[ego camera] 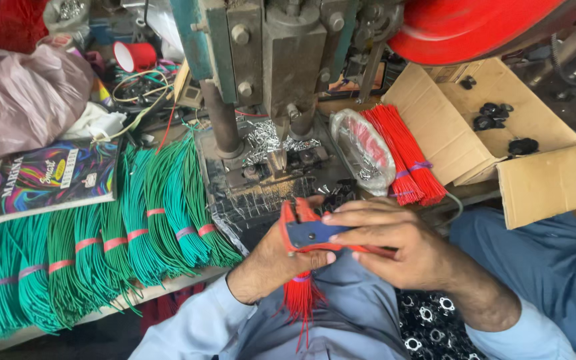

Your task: The person holds a bundle of red wires and inserts one wire end into a bench-mounted press machine to crimp a metal terminal onto it, operating the machine repeatedly. They use pliers to trim or adjust a wire, gather the finished wires into a bundle in their lap, and pick terminals from a tray while working.

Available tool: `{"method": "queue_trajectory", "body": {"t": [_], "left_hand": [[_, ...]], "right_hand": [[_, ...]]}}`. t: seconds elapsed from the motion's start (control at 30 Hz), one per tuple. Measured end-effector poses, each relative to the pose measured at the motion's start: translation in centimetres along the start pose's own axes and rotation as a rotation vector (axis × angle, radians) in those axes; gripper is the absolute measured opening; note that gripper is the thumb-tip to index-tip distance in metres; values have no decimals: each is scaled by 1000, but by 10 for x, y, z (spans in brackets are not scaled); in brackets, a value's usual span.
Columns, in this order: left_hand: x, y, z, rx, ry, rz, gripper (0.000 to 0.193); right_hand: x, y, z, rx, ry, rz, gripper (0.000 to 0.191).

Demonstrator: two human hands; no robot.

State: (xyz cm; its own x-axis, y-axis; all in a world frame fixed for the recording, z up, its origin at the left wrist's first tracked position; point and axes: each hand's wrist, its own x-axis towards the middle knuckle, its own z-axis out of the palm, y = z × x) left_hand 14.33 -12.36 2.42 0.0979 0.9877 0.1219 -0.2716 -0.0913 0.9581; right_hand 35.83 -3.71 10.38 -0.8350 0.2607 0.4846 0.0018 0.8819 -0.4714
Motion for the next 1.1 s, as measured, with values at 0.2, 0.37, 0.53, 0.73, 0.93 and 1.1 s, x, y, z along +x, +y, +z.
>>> {"method": "queue_trajectory", "body": {"t": [0.2,0.37,0.53,0.73,0.93,1.1], "left_hand": [[2,-4,-3,-17,-45,53,81],[3,-10,-2,227,49,52,97],[3,-11,-3,99,5,-162,86],[11,-17,-5,148,-56,-23,85],[20,-23,-4,358,-76,190,76],[10,-10,-5,354,-63,-128,70]], "right_hand": [[-24,24,10,189,47,105,34],[-17,21,9,279,269,230,35],[-11,24,13,354,71,157,36],[-18,44,12,348,-2,89,38],[-29,64,21,343,-17,124,32],[-35,131,-4,-271,483,415,33]]}}
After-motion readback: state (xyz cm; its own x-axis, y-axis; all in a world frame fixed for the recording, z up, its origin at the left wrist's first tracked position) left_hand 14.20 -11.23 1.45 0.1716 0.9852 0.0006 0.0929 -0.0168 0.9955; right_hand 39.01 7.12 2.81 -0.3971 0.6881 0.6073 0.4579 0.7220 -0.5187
